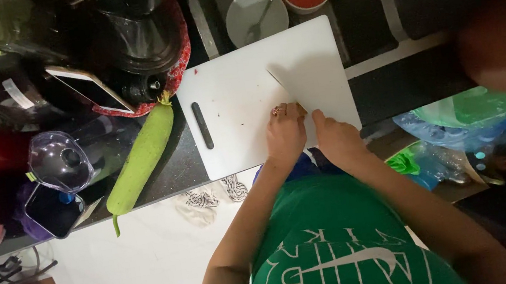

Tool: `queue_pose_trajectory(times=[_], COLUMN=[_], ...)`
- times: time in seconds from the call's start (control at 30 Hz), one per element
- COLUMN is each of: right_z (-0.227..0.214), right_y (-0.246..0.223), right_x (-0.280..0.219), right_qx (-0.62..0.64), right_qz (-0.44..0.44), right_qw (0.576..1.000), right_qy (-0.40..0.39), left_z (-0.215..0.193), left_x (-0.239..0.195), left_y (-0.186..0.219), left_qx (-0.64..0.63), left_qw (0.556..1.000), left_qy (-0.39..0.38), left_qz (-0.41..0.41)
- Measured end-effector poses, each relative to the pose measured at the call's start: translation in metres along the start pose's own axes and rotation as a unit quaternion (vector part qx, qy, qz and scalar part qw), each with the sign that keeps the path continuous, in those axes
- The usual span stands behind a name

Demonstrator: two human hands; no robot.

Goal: Peeling and then slicing ginger on a white cutting board.

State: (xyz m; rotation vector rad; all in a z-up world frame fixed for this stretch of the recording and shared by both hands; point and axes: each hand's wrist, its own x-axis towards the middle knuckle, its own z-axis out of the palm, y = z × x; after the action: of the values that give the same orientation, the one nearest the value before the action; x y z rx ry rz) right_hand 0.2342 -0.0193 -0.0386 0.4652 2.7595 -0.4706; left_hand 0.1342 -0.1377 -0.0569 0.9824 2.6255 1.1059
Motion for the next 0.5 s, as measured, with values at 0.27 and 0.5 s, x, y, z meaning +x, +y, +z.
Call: queue_pose_trajectory(times=[0.27, 0.5], right_z=[-0.018, -0.002], right_y=[-0.015, -0.008], right_x=[-0.014, -0.007], right_qx=[0.008, 0.007], right_qz=[0.042, 0.003], right_qw=[0.998, 1.000], right_qy=[-0.042, 0.030], left_z=[0.009, 0.005], left_x=[0.000, 0.006], left_y=[-0.005, -0.007], left_qx=[0.031, 0.023], left_qw=[0.999, 1.000], left_qy=[-0.012, -0.001], left_qz=[-0.015, 0.013])
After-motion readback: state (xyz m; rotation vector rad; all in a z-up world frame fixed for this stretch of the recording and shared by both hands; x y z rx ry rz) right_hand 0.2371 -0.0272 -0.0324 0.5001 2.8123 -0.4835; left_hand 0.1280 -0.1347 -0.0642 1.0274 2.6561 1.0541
